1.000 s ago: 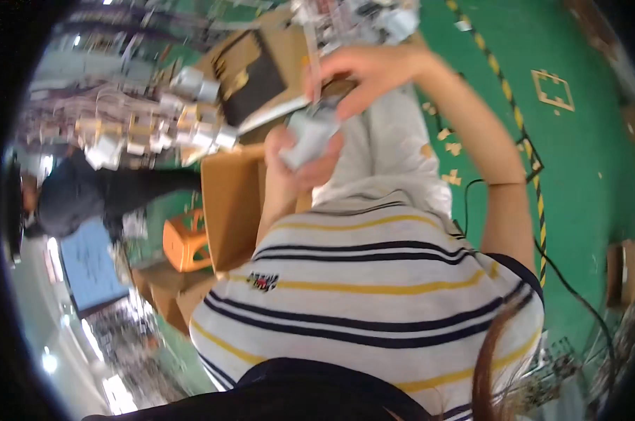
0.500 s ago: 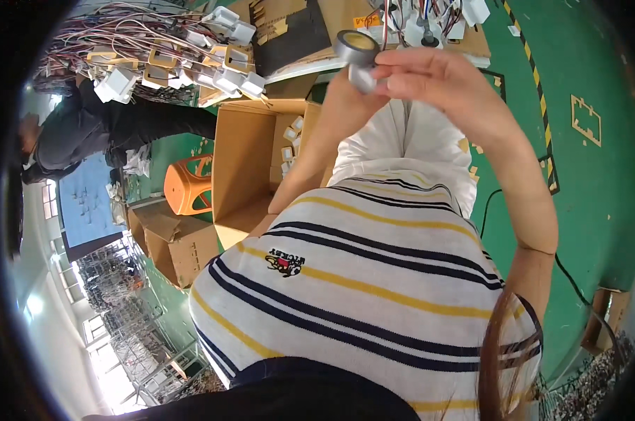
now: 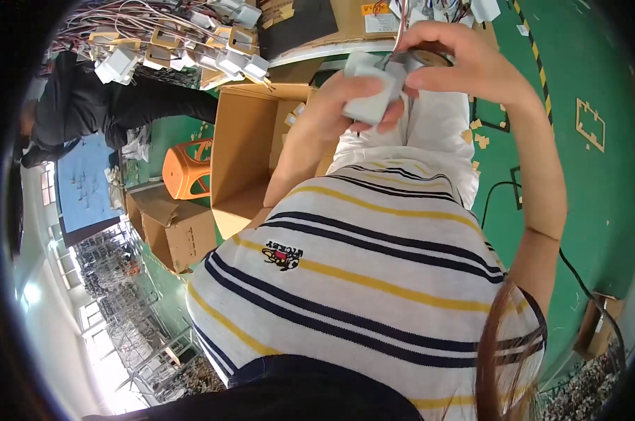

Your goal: Applying adhesive tape to white electronic components as part of an assembly process at a manual workstation.

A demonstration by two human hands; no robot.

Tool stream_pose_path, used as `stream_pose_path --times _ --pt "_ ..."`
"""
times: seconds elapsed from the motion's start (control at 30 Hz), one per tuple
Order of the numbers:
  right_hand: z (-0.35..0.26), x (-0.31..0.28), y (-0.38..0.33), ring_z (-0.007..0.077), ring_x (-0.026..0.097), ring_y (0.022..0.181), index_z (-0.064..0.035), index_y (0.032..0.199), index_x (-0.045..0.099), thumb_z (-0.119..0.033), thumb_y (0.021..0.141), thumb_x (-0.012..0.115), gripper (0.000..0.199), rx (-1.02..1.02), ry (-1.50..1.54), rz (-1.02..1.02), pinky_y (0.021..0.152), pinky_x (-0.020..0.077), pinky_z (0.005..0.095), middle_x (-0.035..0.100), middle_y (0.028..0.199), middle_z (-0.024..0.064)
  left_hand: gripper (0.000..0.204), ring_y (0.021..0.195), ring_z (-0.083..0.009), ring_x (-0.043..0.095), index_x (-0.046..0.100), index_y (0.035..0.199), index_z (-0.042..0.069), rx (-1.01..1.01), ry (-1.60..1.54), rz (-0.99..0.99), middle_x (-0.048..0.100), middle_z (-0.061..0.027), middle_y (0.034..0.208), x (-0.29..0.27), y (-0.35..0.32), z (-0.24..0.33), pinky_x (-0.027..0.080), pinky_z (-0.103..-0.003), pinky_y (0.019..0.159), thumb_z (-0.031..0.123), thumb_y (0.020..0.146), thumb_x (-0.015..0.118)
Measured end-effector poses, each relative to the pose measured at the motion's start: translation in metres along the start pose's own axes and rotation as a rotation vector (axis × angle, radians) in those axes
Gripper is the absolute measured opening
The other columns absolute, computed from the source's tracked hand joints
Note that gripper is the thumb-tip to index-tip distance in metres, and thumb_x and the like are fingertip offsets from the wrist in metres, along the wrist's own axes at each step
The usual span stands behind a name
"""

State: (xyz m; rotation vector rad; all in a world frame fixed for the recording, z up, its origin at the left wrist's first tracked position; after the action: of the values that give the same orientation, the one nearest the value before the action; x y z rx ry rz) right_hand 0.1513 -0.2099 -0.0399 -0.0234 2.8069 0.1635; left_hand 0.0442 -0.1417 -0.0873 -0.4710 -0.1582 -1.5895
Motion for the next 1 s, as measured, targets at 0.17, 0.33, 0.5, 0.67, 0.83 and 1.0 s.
stream_pose_path --times 0.17,0.33,0.5,0.67,0.83,1.0 --pt "0.006 0.02 -0.023 0.0155 0.053 0.105 -0.0007 0.115 0.054 -0.028 0.086 0.061 0.041 0.09 0.666 0.281 0.093 0.0395 0.0244 0.055 0.109 0.007 0.055 0.076 -0.0383 0.061 0.046 0.122 0.006 0.539 1.087 0.743 0.063 -0.0193 0.085 -0.015 -0.005 0.022 0.049 -0.04 0.066 0.027 0.076 0.068" --pt "0.018 -0.002 -0.028 0.0212 0.049 0.118 -0.0047 0.131 0.044 -0.039 0.086 0.059 0.059 0.175 0.491 0.428 0.096 0.0381 0.0259 0.051 0.127 0.0128 0.048 0.078 -0.0304 0.065 0.051 0.118 0.006 0.22 0.624 0.495 0.065 -0.0139 0.085 -0.022 0.003 0.003 0.051 -0.039 0.066 0.039 0.084 0.059" --pt "0.005 -0.014 -0.005 0.0228 0.043 0.124 -0.0077 0.139 0.036 -0.029 0.071 0.068 0.078 -0.237 0.132 0.305 0.101 0.0321 0.0323 0.049 0.13 0.0089 0.057 0.092 -0.0337 0.063 0.05 0.12 0.001 -0.068 -0.244 -0.133 0.062 -0.0165 0.097 0.019 0.008 -0.009 0.049 -0.042 0.082 0.049 0.091 0.043" --pt "-0.016 0.006 0.013 0.0192 0.05 0.109 -0.0077 0.134 0.046 -0.02 0.066 0.069 0.073 -0.133 0.167 -0.067 0.094 0.0368 0.03 0.05 0.119 0.006 0.061 0.111 -0.0386 0.053 0.044 0.124 -0.001 -0.137 -0.387 -0.3 0.052 -0.0215 0.118 0.023 -0.003 -0.005 0.044 -0.054 0.089 0.049 0.089 0.048" --pt "-0.019 -0.004 0.016 0.0133 0.051 0.093 -0.0043 0.109 0.058 -0.013 0.068 0.072 0.044 -0.22 -0.07 -0.041 0.083 0.041 0.0253 0.049 0.101 0.0032 0.041 0.101 -0.0335 0.06 0.049 0.12 0.004 -0.13 -0.426 -0.124 0.058 -0.0157 0.11 0.002 -0.003 0.002 0.049 -0.047 0.086 0.033 0.091 0.053" --pt "0.006 -0.003 -0.001 0.0124 0.053 0.091 -0.0039 0.107 0.058 -0.013 0.076 0.071 0.034 0.045 -0.087 0.189 0.084 0.0438 0.0281 0.055 0.097 0.0034 0.023 0.095 -0.0248 0.054 0.054 0.105 0.005 0.156 0.029 0.25 0.056 -0.0088 0.102 -0.024 0.009 0.008 0.042 -0.033 0.085 0.014 0.085 0.062"
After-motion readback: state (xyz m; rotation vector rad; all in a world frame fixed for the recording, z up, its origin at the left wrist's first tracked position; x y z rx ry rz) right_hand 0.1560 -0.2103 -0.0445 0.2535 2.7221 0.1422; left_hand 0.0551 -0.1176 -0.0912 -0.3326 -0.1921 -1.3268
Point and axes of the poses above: each hand's wrist, its own y-axis towards the middle knuckle, its own x-axis out of the palm, z = x × y, the point moved 7 cm from there along y, towards the middle knuckle
